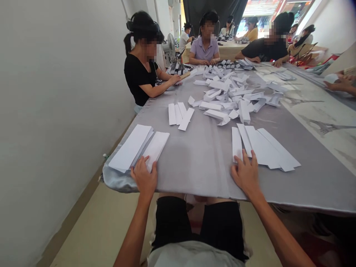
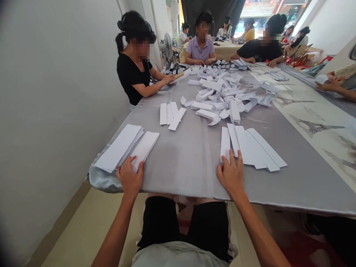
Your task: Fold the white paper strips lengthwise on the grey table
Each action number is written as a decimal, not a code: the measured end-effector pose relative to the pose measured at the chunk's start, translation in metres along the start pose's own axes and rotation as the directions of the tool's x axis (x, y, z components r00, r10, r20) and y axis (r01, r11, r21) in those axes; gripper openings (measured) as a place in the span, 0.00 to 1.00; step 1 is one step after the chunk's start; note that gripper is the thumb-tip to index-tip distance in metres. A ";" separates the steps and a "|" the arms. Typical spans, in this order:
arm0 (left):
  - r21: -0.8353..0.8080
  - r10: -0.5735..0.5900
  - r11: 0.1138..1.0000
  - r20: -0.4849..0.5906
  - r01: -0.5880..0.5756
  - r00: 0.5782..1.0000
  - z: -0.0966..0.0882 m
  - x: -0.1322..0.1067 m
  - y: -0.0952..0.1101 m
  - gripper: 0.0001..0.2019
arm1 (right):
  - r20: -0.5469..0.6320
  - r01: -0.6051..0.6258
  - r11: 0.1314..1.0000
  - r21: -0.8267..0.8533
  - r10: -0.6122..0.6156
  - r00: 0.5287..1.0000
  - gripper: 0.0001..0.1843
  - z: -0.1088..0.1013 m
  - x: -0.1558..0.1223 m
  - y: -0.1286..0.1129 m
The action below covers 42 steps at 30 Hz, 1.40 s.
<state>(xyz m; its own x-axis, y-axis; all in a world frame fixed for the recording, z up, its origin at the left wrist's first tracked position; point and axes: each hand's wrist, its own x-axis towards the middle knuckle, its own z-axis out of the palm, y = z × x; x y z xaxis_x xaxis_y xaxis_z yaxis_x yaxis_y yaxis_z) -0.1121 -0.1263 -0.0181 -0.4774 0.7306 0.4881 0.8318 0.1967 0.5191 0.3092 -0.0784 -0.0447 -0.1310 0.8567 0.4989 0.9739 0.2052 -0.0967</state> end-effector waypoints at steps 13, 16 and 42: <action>-0.107 0.000 0.994 -0.089 -0.009 0.996 -0.006 0.002 0.000 0.17 | 0.037 -0.153 0.988 0.007 0.153 0.988 0.23 -0.004 -0.003 -0.008; -0.157 -0.021 0.988 -0.114 0.003 0.993 -0.011 0.003 0.003 0.17 | 0.036 -0.186 0.983 0.006 0.186 0.982 0.24 -0.007 -0.002 -0.011; -0.644 -0.203 -0.001 0.749 0.765 0.631 0.021 -0.021 0.129 0.25 | 0.525 -0.497 -0.223 0.838 0.084 0.847 0.26 -0.016 0.037 -0.171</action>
<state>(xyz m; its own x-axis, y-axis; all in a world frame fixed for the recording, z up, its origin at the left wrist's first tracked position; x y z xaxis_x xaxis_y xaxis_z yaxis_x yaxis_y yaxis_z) 0.0108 -0.1030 0.0240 -0.2573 0.9107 -0.3232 -0.5489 0.1375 0.8245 0.1409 -0.0894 0.0039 -0.1265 0.9913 -0.0372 -0.3077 -0.0748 -0.9486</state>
